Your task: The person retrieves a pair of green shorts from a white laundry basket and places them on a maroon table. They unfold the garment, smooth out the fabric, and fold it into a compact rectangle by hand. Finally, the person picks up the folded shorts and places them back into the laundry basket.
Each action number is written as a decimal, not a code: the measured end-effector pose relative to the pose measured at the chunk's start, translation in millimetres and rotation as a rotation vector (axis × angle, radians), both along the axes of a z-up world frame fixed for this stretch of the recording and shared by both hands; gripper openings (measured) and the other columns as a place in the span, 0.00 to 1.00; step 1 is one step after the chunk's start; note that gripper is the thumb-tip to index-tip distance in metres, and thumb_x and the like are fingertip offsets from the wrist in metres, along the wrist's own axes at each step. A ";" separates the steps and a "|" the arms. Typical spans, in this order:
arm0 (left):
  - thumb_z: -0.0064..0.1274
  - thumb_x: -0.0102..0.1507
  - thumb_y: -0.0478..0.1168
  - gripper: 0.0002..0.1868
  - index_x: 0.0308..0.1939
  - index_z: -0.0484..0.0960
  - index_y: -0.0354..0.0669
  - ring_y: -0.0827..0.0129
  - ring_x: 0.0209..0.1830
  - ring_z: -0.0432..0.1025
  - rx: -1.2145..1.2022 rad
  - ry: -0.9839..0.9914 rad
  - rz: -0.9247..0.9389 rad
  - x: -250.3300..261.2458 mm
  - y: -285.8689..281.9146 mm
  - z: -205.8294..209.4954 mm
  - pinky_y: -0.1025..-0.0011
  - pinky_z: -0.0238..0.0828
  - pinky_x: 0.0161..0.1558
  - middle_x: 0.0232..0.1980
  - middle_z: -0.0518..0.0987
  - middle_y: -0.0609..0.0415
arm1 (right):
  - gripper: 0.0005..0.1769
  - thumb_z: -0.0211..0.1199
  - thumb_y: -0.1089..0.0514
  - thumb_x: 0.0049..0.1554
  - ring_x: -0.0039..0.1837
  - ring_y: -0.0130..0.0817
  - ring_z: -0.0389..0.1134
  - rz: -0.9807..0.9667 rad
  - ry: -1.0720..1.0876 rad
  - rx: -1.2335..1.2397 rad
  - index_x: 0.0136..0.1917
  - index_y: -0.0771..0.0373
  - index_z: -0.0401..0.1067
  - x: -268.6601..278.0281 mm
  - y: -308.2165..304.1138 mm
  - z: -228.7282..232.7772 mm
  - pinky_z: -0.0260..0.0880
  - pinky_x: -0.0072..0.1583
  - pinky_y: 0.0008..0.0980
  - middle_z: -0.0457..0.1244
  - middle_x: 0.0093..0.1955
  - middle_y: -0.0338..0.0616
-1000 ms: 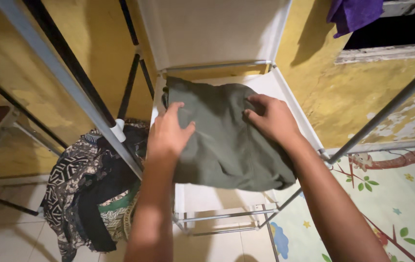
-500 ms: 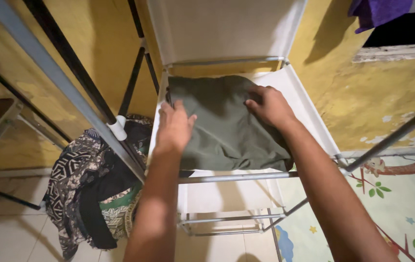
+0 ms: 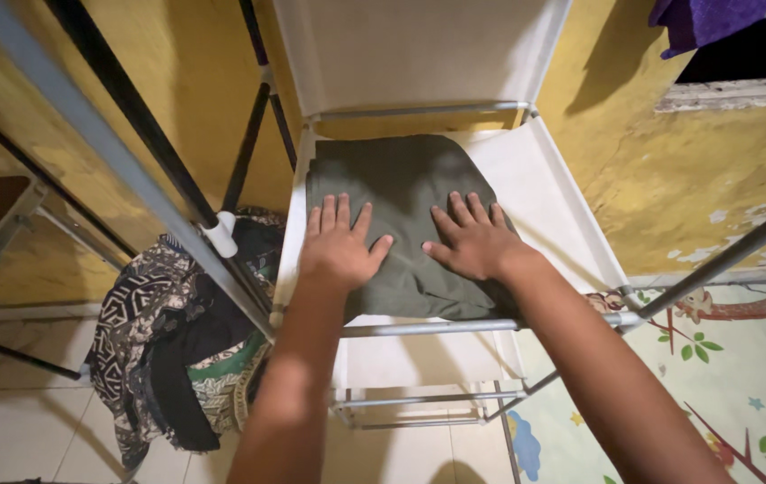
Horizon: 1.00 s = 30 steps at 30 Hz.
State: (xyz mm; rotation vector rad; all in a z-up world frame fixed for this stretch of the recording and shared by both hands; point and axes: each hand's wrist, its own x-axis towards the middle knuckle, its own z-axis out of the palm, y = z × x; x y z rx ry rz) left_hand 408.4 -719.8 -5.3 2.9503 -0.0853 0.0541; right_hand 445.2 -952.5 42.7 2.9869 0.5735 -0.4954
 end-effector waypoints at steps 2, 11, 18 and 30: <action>0.33 0.66 0.70 0.43 0.79 0.54 0.53 0.48 0.83 0.38 0.004 0.007 0.007 -0.3 -2.4 0.9 0.53 0.28 0.77 0.82 0.47 0.42 | 0.47 0.39 0.25 0.61 0.86 0.56 0.26 0.023 -0.027 -0.024 0.84 0.48 0.39 -3.8 1.3 -0.4 0.27 0.79 0.60 0.27 0.87 0.51; 0.50 0.62 0.63 0.38 0.68 0.72 0.41 0.44 0.74 0.58 -0.027 -0.229 -0.045 -33.9 -1.2 3.2 0.52 0.51 0.71 0.73 0.66 0.36 | 0.43 0.48 0.28 0.58 0.83 0.58 0.42 0.084 -0.166 0.048 0.79 0.51 0.55 -23.0 -4.2 13.5 0.44 0.77 0.57 0.43 0.83 0.55; 0.59 0.59 0.54 0.28 0.54 0.81 0.35 0.41 0.61 0.71 -0.214 -0.537 -0.133 -83.0 -2.5 28.4 0.51 0.65 0.61 0.59 0.78 0.32 | 0.31 0.54 0.36 0.60 0.72 0.56 0.59 0.106 -0.320 0.345 0.67 0.59 0.71 -79.5 1.6 34.2 0.58 0.71 0.48 0.60 0.73 0.52; 0.54 0.64 0.46 0.25 0.61 0.77 0.36 0.43 0.73 0.62 -0.368 -0.485 -0.213 -217.0 8.1 58.0 0.50 0.57 0.70 0.70 0.69 0.35 | 0.22 0.66 0.50 0.55 0.70 0.57 0.61 0.142 -0.561 0.606 0.58 0.65 0.74 -187.6 33.9 69.0 0.61 0.69 0.49 0.62 0.67 0.55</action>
